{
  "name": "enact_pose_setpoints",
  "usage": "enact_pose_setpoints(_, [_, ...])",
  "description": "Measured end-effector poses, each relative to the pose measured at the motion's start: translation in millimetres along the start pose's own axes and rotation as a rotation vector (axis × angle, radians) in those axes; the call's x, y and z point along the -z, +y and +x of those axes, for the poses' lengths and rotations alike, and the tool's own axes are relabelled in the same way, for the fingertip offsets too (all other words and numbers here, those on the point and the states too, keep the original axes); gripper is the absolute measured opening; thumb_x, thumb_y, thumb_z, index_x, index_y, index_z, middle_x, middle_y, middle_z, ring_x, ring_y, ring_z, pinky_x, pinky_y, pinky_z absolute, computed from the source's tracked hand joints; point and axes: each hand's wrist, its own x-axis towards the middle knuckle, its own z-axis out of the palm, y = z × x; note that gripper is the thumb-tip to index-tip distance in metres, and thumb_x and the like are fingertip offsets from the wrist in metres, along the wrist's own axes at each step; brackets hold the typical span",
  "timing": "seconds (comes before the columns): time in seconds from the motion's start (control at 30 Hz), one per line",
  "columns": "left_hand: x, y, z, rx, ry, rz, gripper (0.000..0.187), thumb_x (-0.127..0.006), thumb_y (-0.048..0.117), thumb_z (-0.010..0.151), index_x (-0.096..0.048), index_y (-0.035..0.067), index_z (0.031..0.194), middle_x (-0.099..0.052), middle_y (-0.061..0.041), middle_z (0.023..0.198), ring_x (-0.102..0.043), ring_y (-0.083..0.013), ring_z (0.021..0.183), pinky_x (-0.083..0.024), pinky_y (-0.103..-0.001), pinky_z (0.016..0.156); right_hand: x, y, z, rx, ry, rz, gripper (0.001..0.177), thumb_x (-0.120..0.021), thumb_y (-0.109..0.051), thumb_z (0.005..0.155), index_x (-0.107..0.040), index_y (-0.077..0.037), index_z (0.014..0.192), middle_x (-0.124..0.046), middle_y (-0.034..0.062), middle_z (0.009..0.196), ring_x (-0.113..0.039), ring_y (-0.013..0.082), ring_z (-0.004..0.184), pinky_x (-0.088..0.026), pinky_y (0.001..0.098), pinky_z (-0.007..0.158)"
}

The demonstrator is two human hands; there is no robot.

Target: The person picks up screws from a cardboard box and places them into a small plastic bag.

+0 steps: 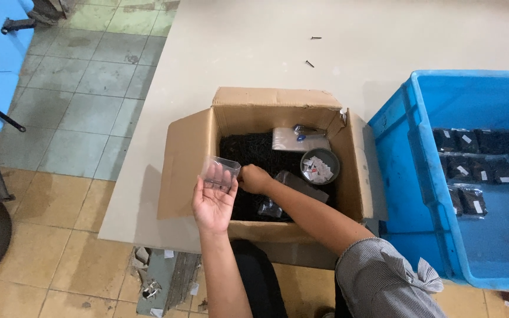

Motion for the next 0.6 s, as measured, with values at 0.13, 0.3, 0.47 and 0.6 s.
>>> enact_pose_setpoints(0.13, [-3, -2, -1, 0.001, 0.021, -0.006, 0.049, -0.058, 0.043, 0.116, -0.078, 0.01, 0.146, -0.078, -0.017, 0.149, -0.076, -0.0363, 0.134, -0.055, -0.062, 0.121, -4, 11, 7, 0.005, 0.133, 0.015, 0.024, -0.084, -0.02, 0.091, -0.09, -0.003, 0.107, -0.087, 0.0205, 0.1, -0.084, 0.0413, 0.095, -0.068, 0.0519, 0.083])
enact_pose_setpoints(0.3, [2, -6, 0, 0.012, 0.014, -0.003, 0.048, -0.059, 0.042, 0.116, -0.078, 0.009, 0.146, -0.077, -0.018, 0.15, -0.077, -0.0369, 0.132, -0.056, -0.063, 0.119, 26, 21, 11, 0.09, 0.457, 0.269, 0.022, -0.089, -0.021, 0.089, -0.089, -0.005, 0.104, -0.085, 0.0221, 0.098, -0.083, 0.0427, 0.096, -0.064, 0.0522, 0.084])
enact_pose_setpoints(0.47, [-13, -20, -9, 0.008, 0.094, 0.073, 0.048, -0.064, 0.042, 0.113, -0.078, 0.01, 0.146, -0.075, -0.016, 0.154, -0.078, -0.033, 0.129, -0.058, -0.059, 0.119, 59, 30, -33, 0.004, 0.48, 0.621, 0.024, -0.088, -0.02, 0.095, -0.087, -0.003, 0.113, -0.086, 0.0193, 0.103, -0.082, 0.0331, 0.098, -0.063, 0.0459, 0.087])
enact_pose_setpoints(0.6, [-22, -57, -20, 0.107, 0.133, 0.109, 0.047, -0.067, 0.042, 0.113, -0.078, 0.008, 0.144, -0.076, -0.018, 0.153, -0.08, -0.0331, 0.123, -0.061, -0.059, 0.115, 71, 27, -108, -0.083, 0.498, 0.718, 0.024, -0.089, -0.023, 0.094, -0.088, -0.008, 0.113, -0.085, 0.0096, 0.099, -0.078, 0.0175, 0.09, -0.063, 0.0374, 0.079])
